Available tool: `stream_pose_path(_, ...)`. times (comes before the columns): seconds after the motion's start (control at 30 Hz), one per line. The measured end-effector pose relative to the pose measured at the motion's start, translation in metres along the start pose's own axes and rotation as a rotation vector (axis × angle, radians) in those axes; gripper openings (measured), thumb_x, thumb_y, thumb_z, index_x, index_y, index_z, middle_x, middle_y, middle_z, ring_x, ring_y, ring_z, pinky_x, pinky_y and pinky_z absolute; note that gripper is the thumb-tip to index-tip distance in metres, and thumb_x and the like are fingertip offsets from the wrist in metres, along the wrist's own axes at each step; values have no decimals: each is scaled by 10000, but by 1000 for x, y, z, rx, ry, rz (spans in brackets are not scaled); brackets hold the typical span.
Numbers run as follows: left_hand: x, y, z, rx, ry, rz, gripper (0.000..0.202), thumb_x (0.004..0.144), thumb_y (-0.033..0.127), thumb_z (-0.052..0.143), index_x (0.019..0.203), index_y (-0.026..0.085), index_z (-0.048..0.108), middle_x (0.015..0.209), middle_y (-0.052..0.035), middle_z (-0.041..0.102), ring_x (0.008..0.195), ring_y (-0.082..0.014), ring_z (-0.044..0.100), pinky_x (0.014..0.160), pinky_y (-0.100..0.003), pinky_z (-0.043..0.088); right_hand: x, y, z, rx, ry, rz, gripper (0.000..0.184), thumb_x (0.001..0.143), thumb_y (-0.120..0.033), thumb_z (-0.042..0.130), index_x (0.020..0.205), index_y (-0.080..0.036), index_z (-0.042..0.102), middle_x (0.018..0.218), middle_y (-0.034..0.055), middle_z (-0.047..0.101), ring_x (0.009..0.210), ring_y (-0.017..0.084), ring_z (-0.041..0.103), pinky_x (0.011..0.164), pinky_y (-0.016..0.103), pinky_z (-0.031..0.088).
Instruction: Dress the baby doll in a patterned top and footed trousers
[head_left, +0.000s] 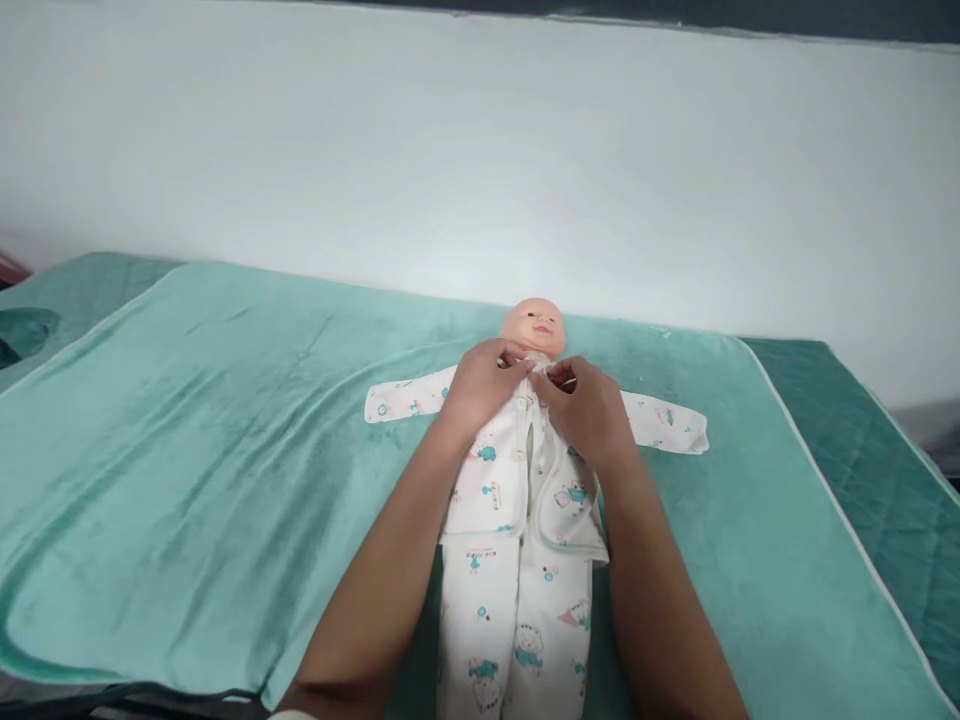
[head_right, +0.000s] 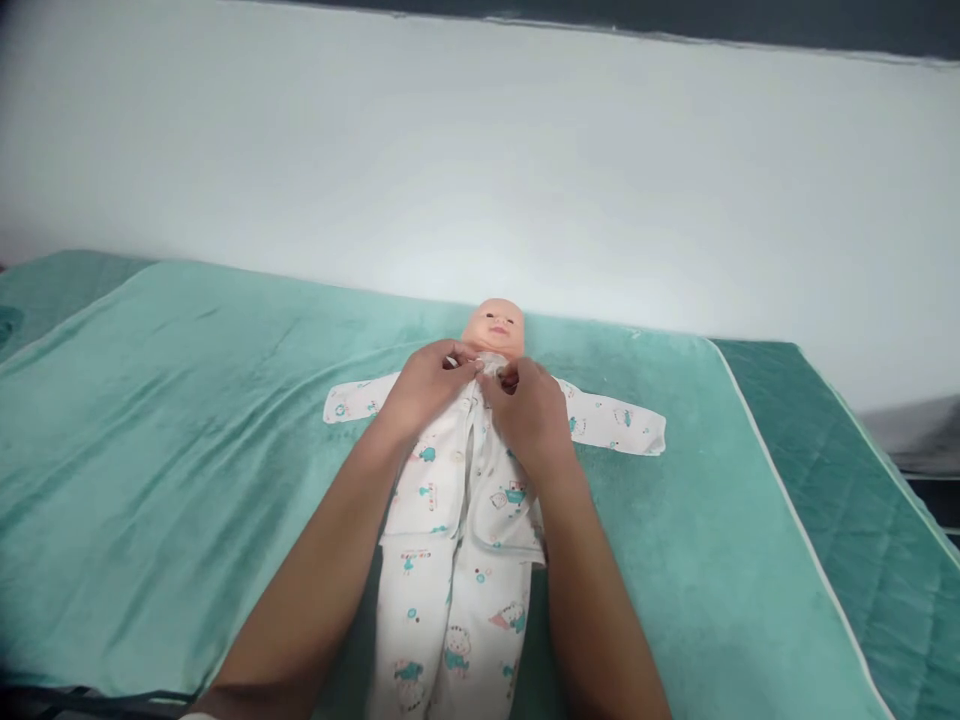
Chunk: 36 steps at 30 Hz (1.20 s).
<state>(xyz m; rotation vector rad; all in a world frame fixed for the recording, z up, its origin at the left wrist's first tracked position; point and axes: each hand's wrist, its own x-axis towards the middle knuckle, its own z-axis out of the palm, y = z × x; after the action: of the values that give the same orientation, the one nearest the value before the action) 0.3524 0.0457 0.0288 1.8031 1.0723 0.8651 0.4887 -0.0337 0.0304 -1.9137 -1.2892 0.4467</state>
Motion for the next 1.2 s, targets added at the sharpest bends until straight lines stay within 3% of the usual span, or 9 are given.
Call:
stream_pose_path(0.13, 2, 6, 4, 3, 4, -14, 92, 804, 180, 631, 718, 207, 652, 815, -12, 719, 782, -171, 638, 771, -314, 481, 1, 3, 2, 23, 0, 2, 180, 825, -385, 589, 753, -223, 623, 743, 33, 685, 699, 194, 587, 655, 308, 399)
stream_pose_path(0.33, 0, 16, 12, -118, 93, -31, 103, 849, 254, 627, 775, 188, 655, 812, -18, 703, 772, -156, 630, 757, -299, 479, 9, 17, 6, 407, 40, 138, 214, 778, -402, 657, 814, -193, 682, 811, 28, 715, 741, 181, 619, 699, 300, 448)
stream_pose_path(0.53, -2, 6, 23, -193, 117, -49, 106, 819, 284, 660, 794, 182, 672, 837, -21, 716, 772, -146, 629, 735, -281, 470, 12, 25, 14, 620, -5, 131, 271, 786, -428, 667, 898, -187, 720, 878, 28, 738, 808, 182, 643, 749, 298, 479)
stream_pose_path(0.9, -7, 4, 18, -120, 62, -73, 154, 843, 306, 636, 802, 184, 720, 819, -24, 736, 764, -153, 634, 730, -279, 464, 5, 5, -4, 241, -82, 92, 195, 794, -341, 638, 831, -194, 761, 838, 19, 753, 770, 195, 644, 690, 300, 431)
stream_pose_path(1.2, -5, 1, 17, -119, 101, -47, 118, 844, 218, 622, 822, 175, 730, 870, -24, 754, 785, -142, 651, 761, -265, 474, 6, 16, 3, 614, -109, 115, 234, 785, -365, 711, 955, -225, 788, 961, 21, 763, 918, 205, 668, 797, 308, 481)
